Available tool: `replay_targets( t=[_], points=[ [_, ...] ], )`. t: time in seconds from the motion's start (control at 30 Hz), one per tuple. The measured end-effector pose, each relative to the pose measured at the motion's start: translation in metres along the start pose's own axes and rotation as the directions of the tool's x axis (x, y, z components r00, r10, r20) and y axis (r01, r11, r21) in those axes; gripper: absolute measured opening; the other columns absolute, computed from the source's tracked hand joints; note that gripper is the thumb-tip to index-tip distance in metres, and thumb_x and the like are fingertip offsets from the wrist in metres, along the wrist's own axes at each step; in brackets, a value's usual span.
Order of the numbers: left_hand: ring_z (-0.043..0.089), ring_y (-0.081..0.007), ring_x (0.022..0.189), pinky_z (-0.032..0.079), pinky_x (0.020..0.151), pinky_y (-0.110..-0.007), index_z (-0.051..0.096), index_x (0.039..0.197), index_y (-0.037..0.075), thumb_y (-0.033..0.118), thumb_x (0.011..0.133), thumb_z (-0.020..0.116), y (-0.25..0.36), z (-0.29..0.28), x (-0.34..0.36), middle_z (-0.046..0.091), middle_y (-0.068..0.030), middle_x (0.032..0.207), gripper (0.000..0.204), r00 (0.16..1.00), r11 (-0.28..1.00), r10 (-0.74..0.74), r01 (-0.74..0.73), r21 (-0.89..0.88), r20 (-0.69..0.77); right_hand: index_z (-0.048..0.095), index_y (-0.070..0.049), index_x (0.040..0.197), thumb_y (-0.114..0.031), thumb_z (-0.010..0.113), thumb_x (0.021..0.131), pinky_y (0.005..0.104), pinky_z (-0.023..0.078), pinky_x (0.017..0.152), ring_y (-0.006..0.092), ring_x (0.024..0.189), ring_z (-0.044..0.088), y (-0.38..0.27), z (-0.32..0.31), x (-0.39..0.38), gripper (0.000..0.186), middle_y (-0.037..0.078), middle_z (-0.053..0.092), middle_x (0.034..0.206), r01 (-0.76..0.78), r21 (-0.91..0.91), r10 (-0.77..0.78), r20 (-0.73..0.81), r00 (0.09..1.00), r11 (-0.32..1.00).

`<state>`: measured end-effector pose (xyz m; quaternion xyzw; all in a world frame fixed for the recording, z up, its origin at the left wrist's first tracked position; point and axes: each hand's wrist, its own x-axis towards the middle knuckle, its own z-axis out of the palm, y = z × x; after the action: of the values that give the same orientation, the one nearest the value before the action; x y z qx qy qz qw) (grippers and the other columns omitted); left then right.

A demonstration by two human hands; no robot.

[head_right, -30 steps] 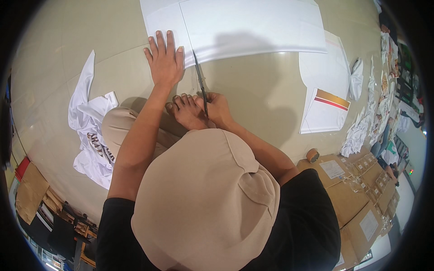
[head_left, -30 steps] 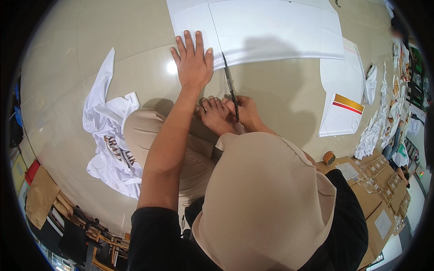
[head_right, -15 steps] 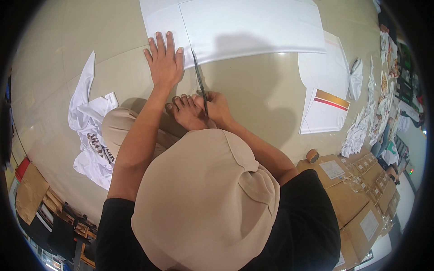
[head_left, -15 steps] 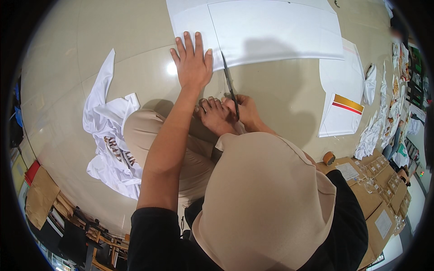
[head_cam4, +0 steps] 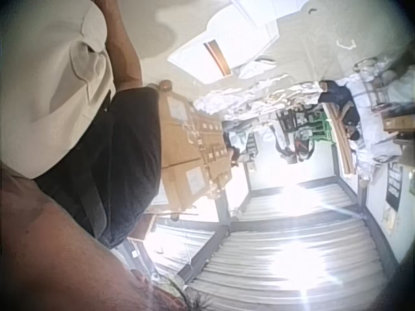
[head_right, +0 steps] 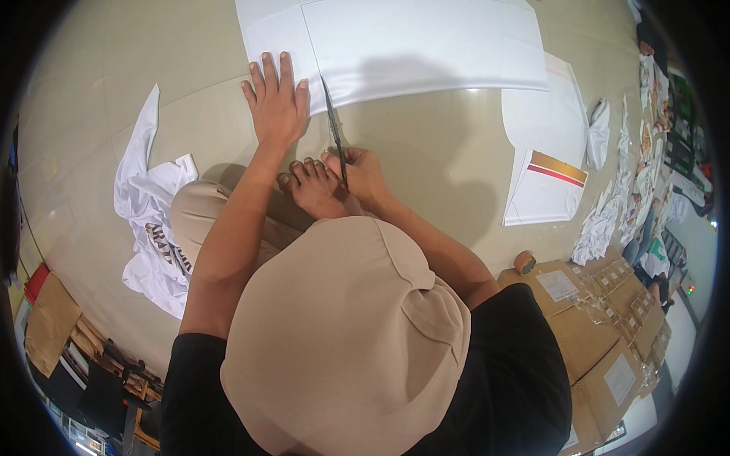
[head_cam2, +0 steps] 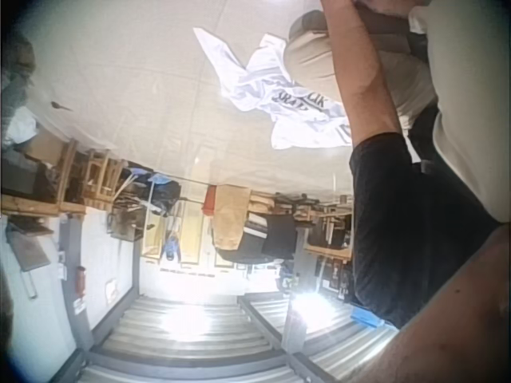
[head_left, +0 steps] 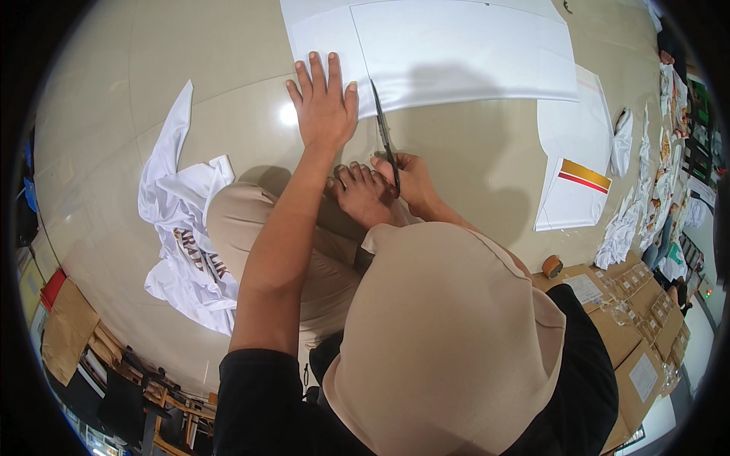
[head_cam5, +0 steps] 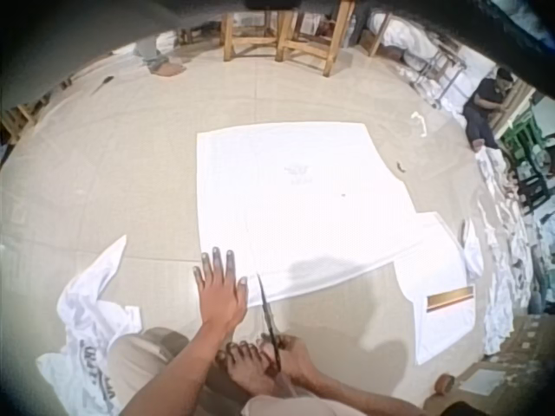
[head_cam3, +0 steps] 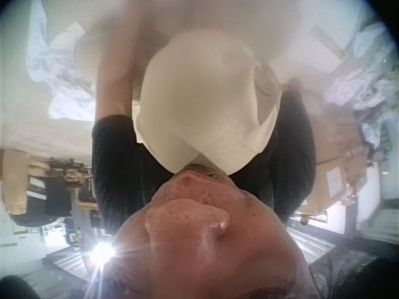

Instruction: The person sits on the floor and uses scissors to cut a large white fabric sheet along a pre-drawn pattern. They carefully follow the curved lines to separate the fabric into distinct pieces.

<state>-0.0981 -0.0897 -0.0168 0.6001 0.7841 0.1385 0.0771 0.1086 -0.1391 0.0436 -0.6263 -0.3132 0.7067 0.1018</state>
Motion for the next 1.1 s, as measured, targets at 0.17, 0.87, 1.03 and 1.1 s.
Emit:
replay_targets(
  t=[0.17, 0.87, 1.03, 1.1],
  points=[
    [0.014, -0.0489, 0.167, 0.010, 0.133, -0.068, 0.030, 0.175, 0.014, 0.049, 0.113, 0.042, 0.001, 0.000, 0.000, 0.021, -0.0222, 0.181, 0.072, 1.000, 1.000, -0.006, 0.006, 0.006, 0.004, 0.075, 0.003, 0.091, -0.034, 0.085, 0.093, 0.0268, 0.042, 0.051, 0.0081, 0.058, 0.056, 0.001, -0.001, 0.000, 0.038, 0.001, 0.066, 0.071, 0.005, 0.002, -0.005, 0.001, 1.000, 1.000],
    [0.014, -0.0490, 0.167, 0.009, 0.133, -0.068, 0.030, 0.175, 0.014, 0.049, 0.112, 0.042, 0.001, 0.000, 0.000, 0.021, -0.0218, 0.181, 0.073, 1.000, 1.000, -0.008, 0.008, 0.002, 0.010, 0.071, 0.004, 0.092, -0.038, 0.085, 0.093, 0.0278, 0.044, 0.052, 0.0092, 0.059, 0.058, -0.007, 0.002, 0.012, 0.044, 0.002, 0.065, 0.072, 0.053, -0.027, -0.053, 0.005, 0.999, 0.998],
    [0.013, -0.0485, 0.167, 0.008, 0.133, -0.068, 0.029, 0.175, 0.014, 0.049, 0.112, 0.042, 0.001, -0.001, 0.000, 0.020, -0.0214, 0.182, 0.073, 0.999, 1.000, -0.016, 0.016, 0.012, 0.028, 0.071, 0.006, 0.095, -0.037, 0.086, 0.093, 0.0277, 0.044, 0.052, 0.0093, 0.059, 0.058, -0.008, 0.002, 0.013, 0.046, 0.003, 0.065, 0.072, 0.047, -0.008, -0.047, 0.004, 0.999, 0.999],
    [0.013, -0.0486, 0.167, 0.008, 0.133, -0.068, 0.029, 0.175, 0.015, 0.049, 0.112, 0.042, 0.001, -0.001, 0.000, 0.020, -0.0214, 0.182, 0.073, 1.000, 1.000, -0.013, 0.013, 0.007, 0.019, 0.072, 0.006, 0.095, -0.037, 0.087, 0.092, 0.0278, 0.044, 0.052, 0.0093, 0.059, 0.058, -0.008, 0.002, 0.014, 0.046, 0.003, 0.065, 0.072, 0.046, -0.009, -0.046, 0.001, 0.999, 0.999]
  ],
)
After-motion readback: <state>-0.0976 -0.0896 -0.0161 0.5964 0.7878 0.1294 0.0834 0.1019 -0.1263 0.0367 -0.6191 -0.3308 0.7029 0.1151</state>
